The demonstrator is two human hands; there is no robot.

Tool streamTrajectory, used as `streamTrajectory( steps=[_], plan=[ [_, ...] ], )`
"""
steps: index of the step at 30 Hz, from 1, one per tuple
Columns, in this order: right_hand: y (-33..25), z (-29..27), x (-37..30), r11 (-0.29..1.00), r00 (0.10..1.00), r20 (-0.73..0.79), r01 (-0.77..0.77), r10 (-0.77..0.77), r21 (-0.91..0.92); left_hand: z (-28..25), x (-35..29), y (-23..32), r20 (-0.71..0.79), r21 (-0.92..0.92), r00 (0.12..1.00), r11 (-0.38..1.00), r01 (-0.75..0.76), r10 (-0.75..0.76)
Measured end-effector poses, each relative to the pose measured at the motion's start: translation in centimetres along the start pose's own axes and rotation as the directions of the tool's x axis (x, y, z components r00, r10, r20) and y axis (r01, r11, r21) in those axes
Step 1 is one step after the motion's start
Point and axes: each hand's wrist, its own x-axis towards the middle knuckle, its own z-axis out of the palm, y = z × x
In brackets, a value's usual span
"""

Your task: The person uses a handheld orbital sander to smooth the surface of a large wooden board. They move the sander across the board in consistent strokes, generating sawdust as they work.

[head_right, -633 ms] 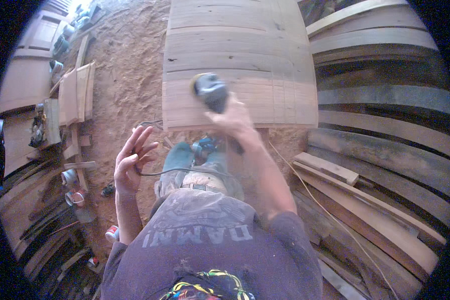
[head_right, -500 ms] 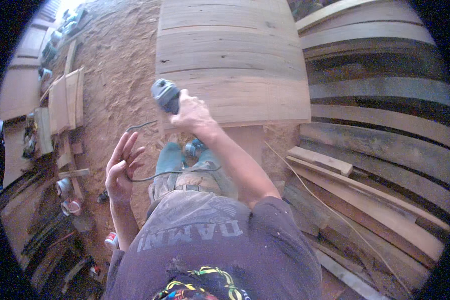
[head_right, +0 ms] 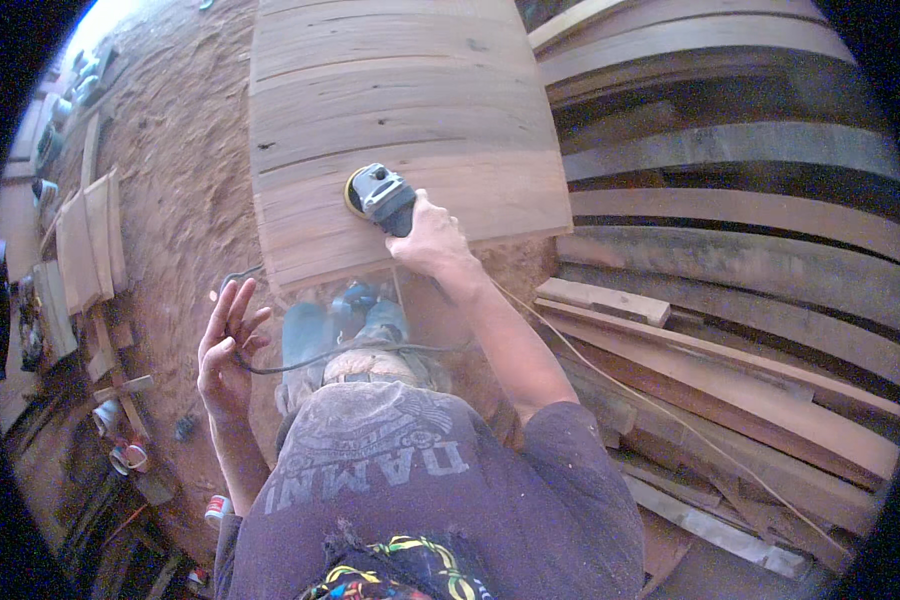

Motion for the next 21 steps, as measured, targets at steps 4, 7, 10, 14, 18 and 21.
streamTrajectory(
  steps=[4, 7, 10, 14, 18, 21],
  plan=[
    [4.2, -2.3, -0.1, 0.998, 0.998, -0.039, -0.055, 0.056, 0.032, 2.2, 0.9, -0.7, 0.052, 0.006, 0.998, 1.0, 0.03, -0.03],
    [7.6, -3.8, 0.1, 0.995, 0.992, -0.085, -0.087, 0.09, 0.042, 3.7, 1.6, -1.2, 0.092, 0.001, 0.994, 0.998, 0.056, -0.056],
    [11.0, -5.1, 0.4, 0.995, 0.984, -0.156, -0.078, 0.086, 0.057, 5.1, 2.1, -1.4, 0.113, 0.005, 0.99, 0.997, 0.082, -0.082],
    [14.4, -7.6, 0.3, 0.984, 0.964, -0.205, -0.155, 0.171, 0.089, 6.4, 2.7, -1.7, 0.12, 0.015, 0.987, 0.994, 0.109, -0.11],
    [19.0, -9.2, 1.2, 0.986, 0.951, -0.269, -0.13, 0.153, 0.1, 7.9, 2.8, -1.8, 0.111, 0.032, 0.984, 0.99, 0.139, -0.141],
    [22.8, -11.2, 1.5, 0.969, 0.938, -0.252, -0.213, 0.239, 0.126, 8.8, 2.9, -2.6, 0.148, 0.023, 0.977, 0.988, 0.154, -0.156]
  ],
)
